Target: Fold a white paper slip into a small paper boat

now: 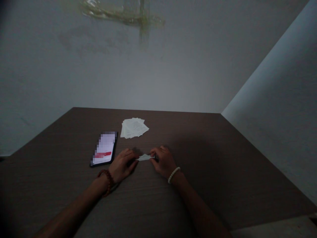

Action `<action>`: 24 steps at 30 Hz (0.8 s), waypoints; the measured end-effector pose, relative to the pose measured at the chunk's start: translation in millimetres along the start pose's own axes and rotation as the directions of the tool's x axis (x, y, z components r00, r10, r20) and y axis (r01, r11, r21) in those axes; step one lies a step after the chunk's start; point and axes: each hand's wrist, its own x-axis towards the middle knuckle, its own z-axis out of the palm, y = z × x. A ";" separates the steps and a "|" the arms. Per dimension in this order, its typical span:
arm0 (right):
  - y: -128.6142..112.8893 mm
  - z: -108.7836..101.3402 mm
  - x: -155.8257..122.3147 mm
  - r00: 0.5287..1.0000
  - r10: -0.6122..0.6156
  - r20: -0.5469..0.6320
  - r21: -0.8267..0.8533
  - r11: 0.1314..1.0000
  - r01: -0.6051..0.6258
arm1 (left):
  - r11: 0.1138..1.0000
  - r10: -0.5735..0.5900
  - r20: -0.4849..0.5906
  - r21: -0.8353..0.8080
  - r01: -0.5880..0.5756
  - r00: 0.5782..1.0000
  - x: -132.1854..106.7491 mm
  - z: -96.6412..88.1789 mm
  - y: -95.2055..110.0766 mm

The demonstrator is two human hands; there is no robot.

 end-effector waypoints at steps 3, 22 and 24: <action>0.2 -0.5 0.3 0.999 -0.037 0.018 0.003 0.999 0.037 | 1.000 0.010 0.008 -0.002 -0.010 1.000 -0.5 0.3 0.4; 1.9 -3.1 -1.9 0.983 -0.175 0.063 -0.160 0.970 0.183 | 0.956 0.167 0.100 0.226 -0.185 0.981 -2.1 -7.9 2.4; -3.5 -4.5 -1.6 0.982 -0.170 0.082 -0.164 0.970 0.182 | 0.956 0.163 0.111 0.228 -0.185 0.980 -2.3 -8.1 3.0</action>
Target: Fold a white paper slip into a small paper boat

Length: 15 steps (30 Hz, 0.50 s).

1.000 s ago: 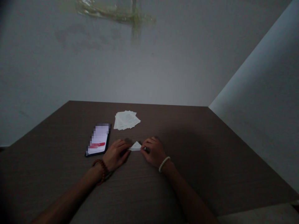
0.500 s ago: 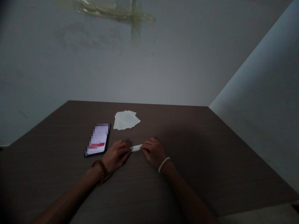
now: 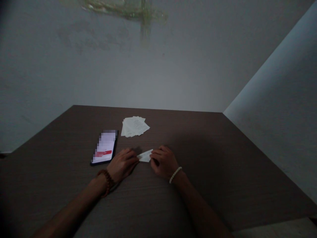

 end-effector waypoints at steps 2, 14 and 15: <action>-4.2 0.1 0.8 1.000 -0.007 0.004 0.008 1.000 0.007 | 1.000 -0.009 0.003 -0.004 0.009 1.000 0.1 -0.4 0.4; -13.7 5.3 2.6 0.984 -0.139 0.108 0.047 0.990 0.135 | 0.976 -0.142 0.018 -0.166 0.143 0.990 0.7 -5.7 1.3; -14.4 4.7 2.7 0.984 -0.137 0.114 0.039 0.990 0.134 | 0.972 -0.156 0.021 -0.177 0.157 0.988 0.6 -6.1 1.1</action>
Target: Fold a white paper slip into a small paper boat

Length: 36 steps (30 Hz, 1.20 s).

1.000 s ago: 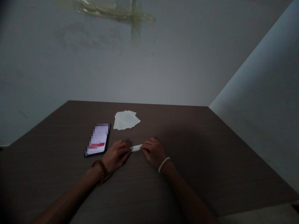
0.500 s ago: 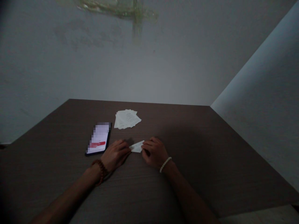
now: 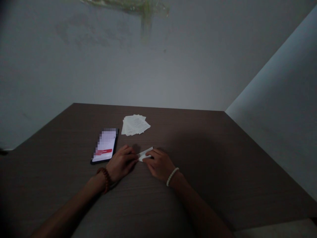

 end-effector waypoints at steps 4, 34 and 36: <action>-1.5 -0.9 -0.1 1.000 0.015 0.014 -0.015 1.000 -0.014 | 0.999 -0.028 -0.010 -0.037 0.027 1.000 -0.5 0.4 -2.0; -3.4 -3.7 1.7 0.994 -0.067 0.085 -0.017 0.997 0.069 | 0.988 -0.152 -0.097 -0.029 0.150 0.984 6.8 5.3 8.7; -3.1 -4.0 1.0 0.993 -0.072 0.091 -0.031 0.997 0.075 | 0.987 -0.158 -0.099 -0.027 0.156 0.982 7.2 5.6 9.1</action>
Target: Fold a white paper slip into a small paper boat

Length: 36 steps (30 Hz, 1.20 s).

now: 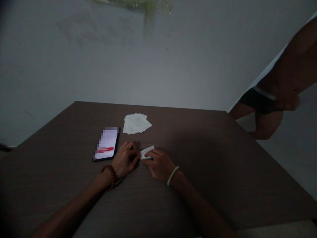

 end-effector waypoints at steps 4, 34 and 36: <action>-1.9 -3.1 1.1 1.000 0.014 0.027 -0.026 1.000 -0.013 | 1.000 0.000 -0.015 0.002 0.000 1.000 -0.1 1.8 -0.7; -7.4 -4.4 3.1 0.993 0.118 0.030 -0.045 0.992 -0.117 | 0.965 0.186 0.078 0.174 -0.197 0.979 -4.3 -8.7 -5.9; -7.6 -4.4 3.0 0.992 0.126 0.032 -0.049 0.991 -0.124 | 0.964 0.189 0.080 0.173 -0.200 0.979 -4.0 -8.8 -5.8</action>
